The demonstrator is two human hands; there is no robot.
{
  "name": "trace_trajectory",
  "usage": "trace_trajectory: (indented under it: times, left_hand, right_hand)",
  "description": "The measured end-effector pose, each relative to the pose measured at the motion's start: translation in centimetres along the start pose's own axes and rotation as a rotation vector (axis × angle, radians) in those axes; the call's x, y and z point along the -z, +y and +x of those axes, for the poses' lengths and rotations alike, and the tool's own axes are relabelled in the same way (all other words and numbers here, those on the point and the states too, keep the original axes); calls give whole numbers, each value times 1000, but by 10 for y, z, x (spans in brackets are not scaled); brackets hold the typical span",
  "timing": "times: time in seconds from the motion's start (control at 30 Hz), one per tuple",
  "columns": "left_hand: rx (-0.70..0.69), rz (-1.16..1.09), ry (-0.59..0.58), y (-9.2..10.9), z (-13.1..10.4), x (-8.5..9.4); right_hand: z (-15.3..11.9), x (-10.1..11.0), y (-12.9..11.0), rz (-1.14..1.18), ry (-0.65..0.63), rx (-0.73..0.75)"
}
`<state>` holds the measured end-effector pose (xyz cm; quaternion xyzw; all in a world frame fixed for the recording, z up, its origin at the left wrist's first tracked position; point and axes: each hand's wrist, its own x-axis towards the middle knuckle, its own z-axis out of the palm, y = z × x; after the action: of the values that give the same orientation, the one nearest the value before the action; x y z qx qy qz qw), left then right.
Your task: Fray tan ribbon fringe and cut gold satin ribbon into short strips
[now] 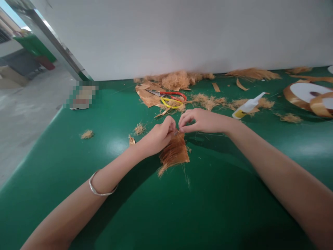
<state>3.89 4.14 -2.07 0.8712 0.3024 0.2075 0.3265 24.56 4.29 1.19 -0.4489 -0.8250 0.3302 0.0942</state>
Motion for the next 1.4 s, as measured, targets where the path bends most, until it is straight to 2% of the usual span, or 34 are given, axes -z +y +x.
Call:
trace_trajectory:
  times: [0.2, 0.3, 0.53, 0.73, 0.87, 0.93, 1.03, 1.13, 1.27, 1.4]
  left_hand:
    - [16, -81, -12, -1, 0, 0]
    - [37, -243, 0, -2, 1, -2]
    - [205, -644, 29, -2, 4, -6]
    - [277, -737, 118, -5, 7, -8]
    - [366, -805, 181, -6, 9, -8]
    - [392, -827, 212, -7, 10, -7]
    - [380, -826, 202, -10, 9, -7]
    - [307, -748, 164, -13, 7, -7]
    - [164, -532, 122, -11, 4, -5]
    - [87, -324, 100, -6, 2, -1]
  right_hand:
    - [1, -1, 1, -22, -27, 18]
    - [2, -2, 0, -44, -2, 36]
    - [3, -7, 0, -177, 120, 183]
    - [4, -12, -8, -477, 291, 337]
    - [3, -18, -18, -743, 348, 369]
    - [3, -21, -22, -800, 368, 360]
    - [3, -23, -21, -764, 378, 356]
    - [4, -21, -14, -610, 350, 337]
    - [4, -15, -5, -317, 301, 193]
    - [1, -8, -5, -91, 200, 37]
